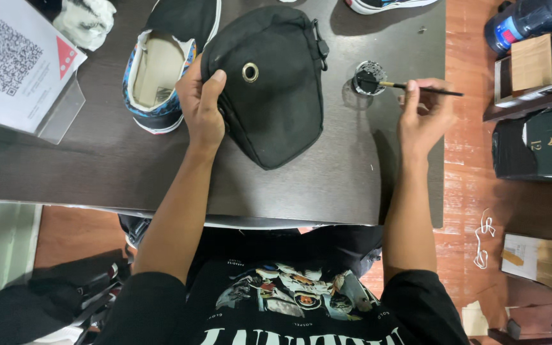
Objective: The person uses a paintbrush to apply black paint to a small black bag on a table. They repeatedly dip the brush into a small container of paint and cover the bag's surface, including the sides and top, while holding the bag steady with the other hand.
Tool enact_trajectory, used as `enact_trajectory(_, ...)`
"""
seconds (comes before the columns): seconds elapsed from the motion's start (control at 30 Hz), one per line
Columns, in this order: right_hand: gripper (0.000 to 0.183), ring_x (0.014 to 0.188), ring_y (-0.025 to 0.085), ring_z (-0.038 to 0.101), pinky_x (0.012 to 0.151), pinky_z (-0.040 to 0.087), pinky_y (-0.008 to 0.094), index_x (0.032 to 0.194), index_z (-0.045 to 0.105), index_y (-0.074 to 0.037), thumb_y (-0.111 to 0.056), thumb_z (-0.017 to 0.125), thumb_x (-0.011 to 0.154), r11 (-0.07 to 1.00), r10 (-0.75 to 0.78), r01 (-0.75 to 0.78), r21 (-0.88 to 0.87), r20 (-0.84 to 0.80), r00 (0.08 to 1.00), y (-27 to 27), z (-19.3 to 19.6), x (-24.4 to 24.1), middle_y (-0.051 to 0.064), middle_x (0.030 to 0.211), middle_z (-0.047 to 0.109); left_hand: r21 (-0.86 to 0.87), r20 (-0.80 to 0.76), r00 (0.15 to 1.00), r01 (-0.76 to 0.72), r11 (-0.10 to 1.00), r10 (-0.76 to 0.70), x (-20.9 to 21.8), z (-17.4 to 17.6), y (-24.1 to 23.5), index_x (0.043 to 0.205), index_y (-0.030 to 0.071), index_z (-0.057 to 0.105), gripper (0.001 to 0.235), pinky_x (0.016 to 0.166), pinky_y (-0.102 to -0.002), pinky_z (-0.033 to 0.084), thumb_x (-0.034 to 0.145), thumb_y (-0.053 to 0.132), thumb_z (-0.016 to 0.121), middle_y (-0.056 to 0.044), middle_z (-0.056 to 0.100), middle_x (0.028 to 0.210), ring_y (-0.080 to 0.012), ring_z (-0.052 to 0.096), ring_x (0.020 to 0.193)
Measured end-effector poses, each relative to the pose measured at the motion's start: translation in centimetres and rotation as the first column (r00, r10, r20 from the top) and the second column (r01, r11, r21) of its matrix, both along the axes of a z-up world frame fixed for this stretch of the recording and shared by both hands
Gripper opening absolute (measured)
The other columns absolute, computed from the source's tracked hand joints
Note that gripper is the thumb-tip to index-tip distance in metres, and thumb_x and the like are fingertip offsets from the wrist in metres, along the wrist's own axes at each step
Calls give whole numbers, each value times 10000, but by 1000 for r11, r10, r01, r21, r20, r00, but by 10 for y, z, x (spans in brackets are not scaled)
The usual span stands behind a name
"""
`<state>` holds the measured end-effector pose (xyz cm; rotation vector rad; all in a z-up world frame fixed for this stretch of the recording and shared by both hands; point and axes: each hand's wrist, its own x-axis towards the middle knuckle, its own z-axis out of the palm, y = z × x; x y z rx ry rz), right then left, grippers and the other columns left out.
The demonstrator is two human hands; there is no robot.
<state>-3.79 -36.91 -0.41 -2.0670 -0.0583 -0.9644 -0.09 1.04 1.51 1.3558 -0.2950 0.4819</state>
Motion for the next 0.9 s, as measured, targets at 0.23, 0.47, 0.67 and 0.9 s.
enact_trajectory(0.23,149,675,208,731,624,603,281,1085,591,-76,-111,721,1147,991,-25,25,133,-6,1000,-2,0,-3,133,943,731,-21,-16,1000,27,999,-27,-1,2,-1,846,114,501,223,735,-289,292,1017,245,561,69,335,784,-106,299,775)
enact_trajectory(0.47,137,619,186,681,605,601,304,1090,595,-54,-93,709,1157,983,-26,15,183,59,998,-16,-8,1,162,877,721,-13,10,1000,17,1000,-17,0,4,-1,967,70,594,209,807,-303,373,1026,268,563,38,462,873,-125,412,854)
enact_trajectory(0.67,129,815,219,753,601,608,311,1090,595,-179,-170,723,1105,811,-26,3,585,30,999,-24,0,-12,134,1007,735,8,60,998,30,1000,-30,0,6,1,1225,4,700,367,994,-359,509,1068,305,561,-44,685,1103,-192,619,1079)
enact_trajectory(0.9,141,829,190,776,627,663,283,1066,588,-133,-13,645,1112,695,246,-178,696,2,969,67,27,-64,185,1062,748,-54,28,995,95,994,-94,-5,19,0,1069,56,648,254,869,-316,472,1068,285,538,20,592,966,-134,542,934)
